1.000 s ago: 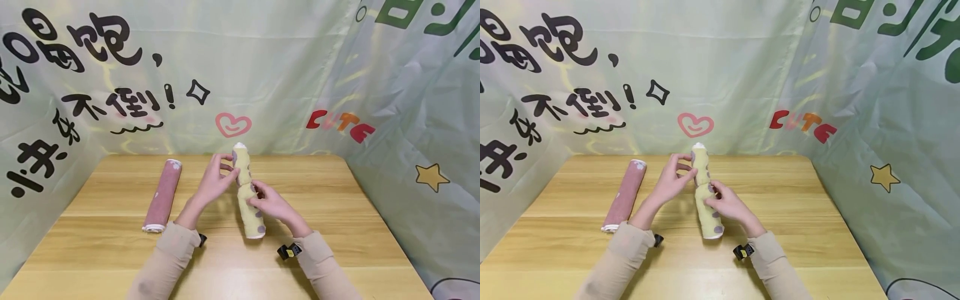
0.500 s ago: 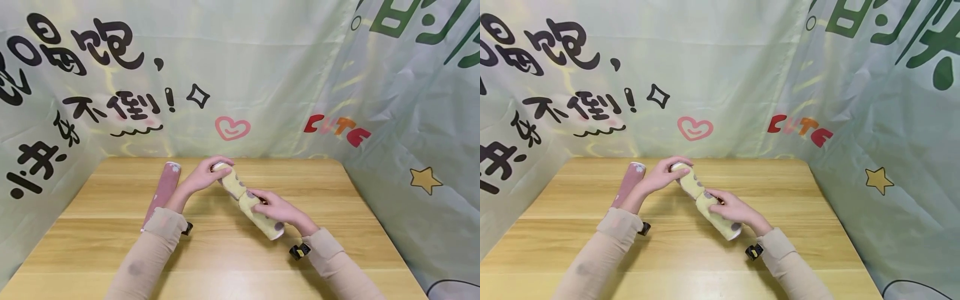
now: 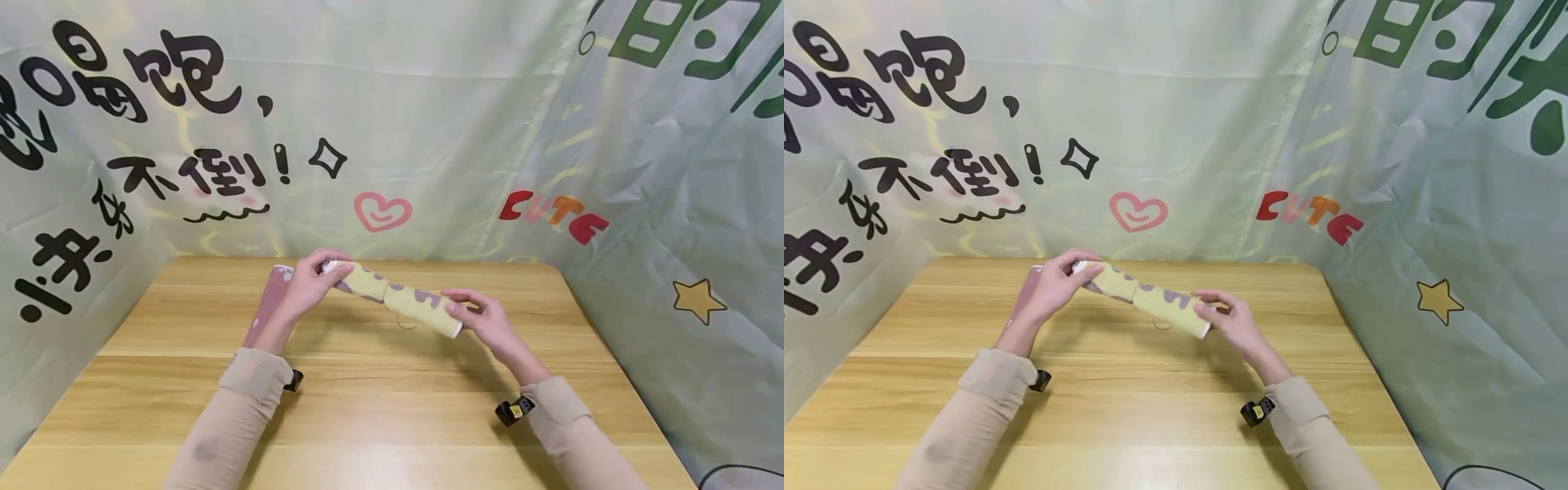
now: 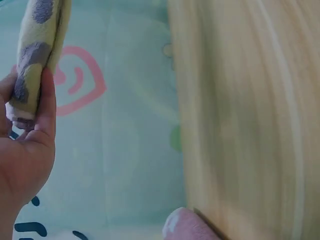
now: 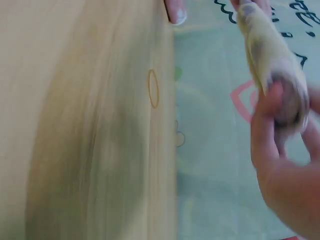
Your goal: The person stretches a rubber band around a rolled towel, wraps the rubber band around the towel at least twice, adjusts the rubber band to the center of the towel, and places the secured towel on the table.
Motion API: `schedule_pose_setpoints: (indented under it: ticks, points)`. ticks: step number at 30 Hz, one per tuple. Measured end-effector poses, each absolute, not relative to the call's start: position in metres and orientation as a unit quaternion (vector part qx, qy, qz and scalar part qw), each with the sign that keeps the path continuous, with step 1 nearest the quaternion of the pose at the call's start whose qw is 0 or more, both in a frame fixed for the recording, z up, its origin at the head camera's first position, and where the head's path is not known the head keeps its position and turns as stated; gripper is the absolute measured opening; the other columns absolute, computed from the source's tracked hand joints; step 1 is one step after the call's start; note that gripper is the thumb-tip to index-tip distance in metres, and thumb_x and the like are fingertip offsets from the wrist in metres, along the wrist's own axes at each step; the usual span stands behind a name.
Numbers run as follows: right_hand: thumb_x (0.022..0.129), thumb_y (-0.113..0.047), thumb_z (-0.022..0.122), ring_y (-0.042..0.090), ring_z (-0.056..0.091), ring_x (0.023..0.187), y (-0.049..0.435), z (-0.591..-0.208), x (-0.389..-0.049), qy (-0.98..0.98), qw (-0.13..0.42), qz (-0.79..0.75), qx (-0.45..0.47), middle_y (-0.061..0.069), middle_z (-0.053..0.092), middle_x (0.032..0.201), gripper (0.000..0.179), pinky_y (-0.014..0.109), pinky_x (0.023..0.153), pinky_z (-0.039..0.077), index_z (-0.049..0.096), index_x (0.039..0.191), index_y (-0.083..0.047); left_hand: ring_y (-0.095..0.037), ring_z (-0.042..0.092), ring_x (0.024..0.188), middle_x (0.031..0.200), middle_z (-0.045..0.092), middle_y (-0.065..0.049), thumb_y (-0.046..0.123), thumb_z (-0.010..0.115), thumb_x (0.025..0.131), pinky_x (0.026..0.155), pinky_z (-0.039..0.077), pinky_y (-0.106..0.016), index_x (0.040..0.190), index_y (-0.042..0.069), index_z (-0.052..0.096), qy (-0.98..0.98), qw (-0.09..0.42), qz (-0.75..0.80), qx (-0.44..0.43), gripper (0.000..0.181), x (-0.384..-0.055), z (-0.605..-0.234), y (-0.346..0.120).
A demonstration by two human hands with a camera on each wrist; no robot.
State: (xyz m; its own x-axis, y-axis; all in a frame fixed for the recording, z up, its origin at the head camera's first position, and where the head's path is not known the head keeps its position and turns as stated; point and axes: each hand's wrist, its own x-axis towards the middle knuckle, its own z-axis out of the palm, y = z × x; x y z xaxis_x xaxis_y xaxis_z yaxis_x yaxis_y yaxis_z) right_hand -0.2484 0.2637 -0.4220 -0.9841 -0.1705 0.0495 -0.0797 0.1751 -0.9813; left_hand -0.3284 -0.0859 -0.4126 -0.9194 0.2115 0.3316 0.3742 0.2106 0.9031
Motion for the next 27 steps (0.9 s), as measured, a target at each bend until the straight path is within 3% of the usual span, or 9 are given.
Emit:
schedule_pose_setpoints:
  ticks: [5, 9, 14, 18, 22, 27]
  points:
    - [0.102, -0.023, 0.07, 0.007, 0.066, 0.093, 0.27, -0.423, -0.281, 0.745, -0.028, -0.666, 0.017, -0.001, 0.068, 0.113, 0.041, 0.025, 0.081, 0.058, 0.064, 0.13, 0.006, -0.018, 0.041, 0.068, 0.122, 0.06, -0.007, 0.031, 0.074, 0.099, 0.058, 0.039, -0.025, 0.13, 0.014, 0.071, -0.805, 0.021, -0.566, -0.176, 0.036, -0.342, -0.421, -0.084]
    - [0.096, -0.033, 0.077, 0.015, 0.063, 0.11, 0.273, -0.423, -0.309, 0.778, -0.025, -0.626, 0.039, 0.005, 0.065, 0.129, 0.049, 0.033, 0.093, 0.054, 0.067, 0.134, -0.005, -0.016, 0.038, 0.066, 0.126, 0.058, -0.01, 0.02, 0.071, 0.101, 0.056, 0.037, -0.025, 0.138, 0.012, 0.066, -0.807, 0.012, -0.567, -0.162, 0.037, -0.359, -0.43, -0.078]
    - [0.09, -0.016, 0.083, 0.033, 0.057, 0.129, 0.268, -0.431, -0.34, 0.802, 0.006, -0.596, 0.027, 0.019, 0.054, 0.145, 0.059, 0.034, 0.094, 0.056, 0.06, 0.144, -0.009, -0.014, 0.042, 0.064, 0.137, 0.059, -0.014, 0.013, 0.068, 0.101, 0.056, 0.041, -0.025, 0.137, 0.008, 0.065, -0.814, 0.026, -0.567, -0.126, 0.036, -0.382, -0.441, -0.068]
    - [0.093, -0.004, 0.076, 0.04, 0.057, 0.132, 0.262, -0.446, -0.364, 0.821, -0.001, -0.571, 0.02, 0.024, 0.054, 0.146, 0.055, 0.038, 0.096, 0.059, 0.059, 0.145, -0.005, -0.018, 0.053, 0.074, 0.14, 0.059, -0.016, 0.011, 0.068, 0.101, 0.063, 0.048, -0.026, 0.134, 0.008, 0.067, -0.82, 0.028, -0.562, -0.104, 0.033, -0.398, -0.449, -0.064]
    - [0.096, -0.001, 0.072, 0.041, 0.06, 0.128, 0.259, -0.459, -0.381, 0.835, -0.015, -0.55, 0.014, 0.025, 0.055, 0.144, 0.045, 0.043, 0.093, 0.059, 0.063, 0.14, -0.004, -0.027, 0.064, 0.096, 0.14, 0.06, -0.019, 0.006, 0.07, 0.099, 0.075, 0.053, -0.028, 0.128, 0.005, 0.071, -0.829, 0.022, -0.551, -0.098, 0.03, -0.409, -0.459, -0.062]
    - [0.097, 0.0, 0.069, 0.032, 0.065, 0.109, 0.253, -0.472, -0.396, 0.861, -0.031, -0.507, -0.001, 0.022, 0.063, 0.135, 0.032, 0.029, 0.072, 0.054, 0.071, 0.129, -0.005, -0.033, 0.062, 0.114, 0.142, 0.06, -0.021, 0.004, 0.07, 0.098, 0.079, 0.051, -0.029, 0.125, 0.005, 0.073, -0.844, 0.015, -0.531, -0.071, 0.027, -0.418, -0.473, -0.065]
